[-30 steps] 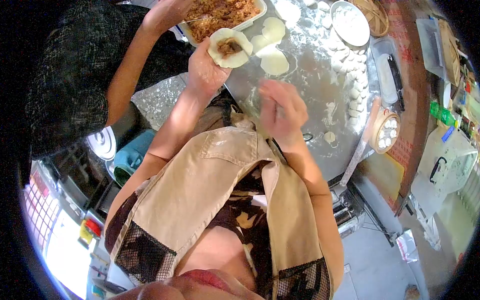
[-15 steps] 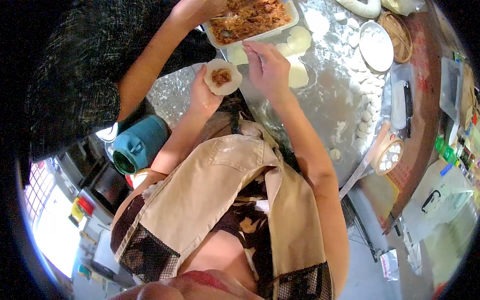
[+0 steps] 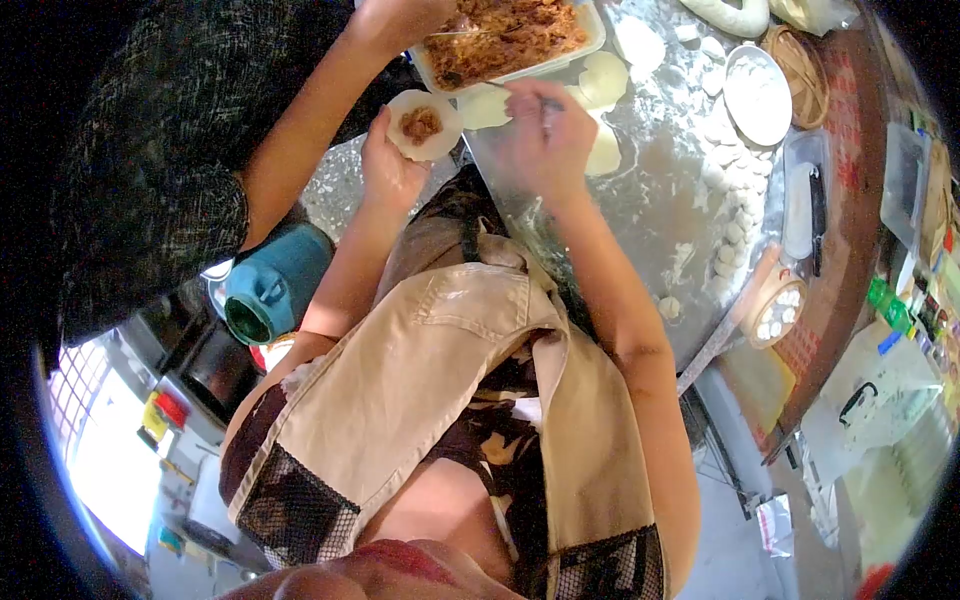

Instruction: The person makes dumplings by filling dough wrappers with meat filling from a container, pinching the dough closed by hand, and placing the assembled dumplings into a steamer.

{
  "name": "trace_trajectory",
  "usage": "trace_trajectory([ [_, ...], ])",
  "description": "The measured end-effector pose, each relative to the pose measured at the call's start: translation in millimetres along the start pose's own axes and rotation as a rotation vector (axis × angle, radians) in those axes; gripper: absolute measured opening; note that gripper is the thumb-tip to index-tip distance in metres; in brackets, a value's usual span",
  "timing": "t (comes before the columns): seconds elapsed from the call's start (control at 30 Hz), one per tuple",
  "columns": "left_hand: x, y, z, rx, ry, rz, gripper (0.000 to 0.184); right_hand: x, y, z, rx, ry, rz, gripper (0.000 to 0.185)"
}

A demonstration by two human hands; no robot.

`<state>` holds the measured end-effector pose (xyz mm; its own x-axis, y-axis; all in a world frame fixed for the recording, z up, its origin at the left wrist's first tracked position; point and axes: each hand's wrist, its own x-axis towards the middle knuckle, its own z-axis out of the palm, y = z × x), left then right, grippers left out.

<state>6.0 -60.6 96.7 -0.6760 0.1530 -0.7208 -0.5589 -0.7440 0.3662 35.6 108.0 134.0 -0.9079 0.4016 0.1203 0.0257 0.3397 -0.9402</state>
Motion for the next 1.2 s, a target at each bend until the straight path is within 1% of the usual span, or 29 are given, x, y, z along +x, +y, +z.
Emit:
trace_trajectory([
  [0.07, 2.1, 0.6, 0.5, 0.004, 0.021, 0.006, 0.038, 6.7, 1.2, -10.8, 0.195, 0.062, 0.241, 0.018],
  [0.1, 3.2, 0.3, 0.6, 0.009, 0.038, 0.009, 0.038, 8.7, 1.3, -14.7, 0.195, 0.061, 0.243, 0.018],
  [0.17, 5.3, -0.8, -0.9, 0.013, 0.012, 0.0, 0.039, 9.9, 1.9, -22.1, 0.44, 0.138, 0.374, 0.023],
  [0.2, 3.4, -0.3, -2.1, 0.017, -0.017, -0.006, 0.039, 6.4, 0.3, -27.6, 0.441, 0.135, 0.381, 0.023],
  [0.27, -2.6, -0.9, 0.5, 0.019, -0.016, 0.002, 0.039, -6.5, -13.2, -39.2, 0.343, 0.063, 0.354, 0.023],
  [0.3, -4.7, -0.7, 2.6, 0.013, -0.008, -0.014, 0.04, -17.2, -29.7, -41.9, 0.219, 0.061, 0.35, 0.016],
  [0.33, -6.7, -1.0, 3.6, 0.007, -0.002, -0.033, 0.04, -28.3, -31.6, -41.1, 0.223, 0.058, 0.351, 0.016],
  [0.37, -9.5, -2.2, 5.0, 0.008, -0.018, -0.045, 0.04, -40.2, -31.9, -39.4, 0.115, 0.006, 0.02, 0.012],
  [0.4, -11.0, -2.5, 7.7, 0.01, -0.021, -0.046, 0.04, -48.3, -33.5, -38.0, 0.001, -0.044, -0.308, 0.013],
  [0.43, -14.0, -3.7, 10.4, 0.008, -0.022, -0.053, 0.041, -56.1, -36.0, -39.7, -0.002, -0.039, -0.306, 0.013],
  [0.5, -16.0, -6.6, 14.5, 0.004, -0.031, -0.065, 0.042, -57.6, -55.6, -40.8, -0.143, -0.157, -0.321, 0.024],
  [0.53, -14.8, -7.5, 15.1, -0.031, -0.055, -0.094, 0.042, -58.1, -59.1, -43.2, -0.147, -0.155, -0.325, 0.024],
  [0.6, -16.5, -11.3, 16.4, -0.063, -0.08, -0.127, 0.043, -62.1, -62.5, -48.9, -0.119, -0.094, -0.473, 0.028],
  [0.67, -18.7, -14.5, 21.3, -0.028, -0.184, -0.089, 0.044, -65.5, -60.2, -52.6, -0.145, -0.107, -0.489, 0.027],
  [0.73, -13.3, -15.6, 25.6, -0.023, -0.201, -0.079, 0.042, -55.7, -56.9, -53.1, -0.166, -0.13, -0.523, 0.026],
  [0.8, -15.8, -15.6, 28.0, -0.009, -0.201, -0.079, 0.041, -44.1, -53.4, -50.3, -0.269, 0.067, -0.541, 0.025],
  [0.87, -22.8, -14.2, 36.2, 0.085, -0.215, -0.104, 0.036, -12.8, -17.1, -30.5, -0.317, 0.091, -0.37, 0.022],
  [0.9, -25.1, -16.9, 39.2, 0.094, -0.227, -0.109, 0.036, 4.6, 15.5, -22.2, -0.36, 0.021, -0.335, 0.021],
  [0.93, -27.1, -19.9, 43.5, 0.171, -0.25, -0.113, 0.033, 14.2, 36.9, -19.2, -0.403, -0.046, -0.3, 0.02],
  [0.97, -29.2, -21.7, 49.7, 0.251, -0.278, -0.116, 0.032, 15.6, 31.6, -24.7, -0.408, -0.023, -0.303, 0.02],
  [1.0, -32.3, -23.8, 55.6, 0.264, -0.3, -0.122, 0.032, 14.9, 26.6, -32.8, -0.469, 0.077, -0.363, 0.02],
  [1.03, -37.5, -26.7, 60.7, 0.346, -0.367, -0.097, 0.031, 10.2, 21.2, -43.0, -0.534, 0.174, -0.417, 0.021],
  [1.07, -42.4, -28.3, 66.3, 0.425, -0.435, -0.074, 0.031, -0.9, 7.0, -53.6, -0.549, 0.195, -0.413, 0.021],
  [1.13, -47.0, -38.0, 75.9, 0.444, -0.481, -0.16, 0.03, -30.4, -20.1, -75.6, -0.171, 0.12, 0.155, 0.023],
  [1.17, -47.9, -46.1, 80.9, 0.454, -0.536, -0.179, 0.029, -39.0, -19.7, -84.8, 0.146, 0.053, 0.37, 0.024],
  [1.2, -54.3, -48.6, 85.2, 0.464, -0.597, -0.195, 0.028, -46.8, -32.9, -91.6, 0.145, 0.104, 0.358, 0.024],
])
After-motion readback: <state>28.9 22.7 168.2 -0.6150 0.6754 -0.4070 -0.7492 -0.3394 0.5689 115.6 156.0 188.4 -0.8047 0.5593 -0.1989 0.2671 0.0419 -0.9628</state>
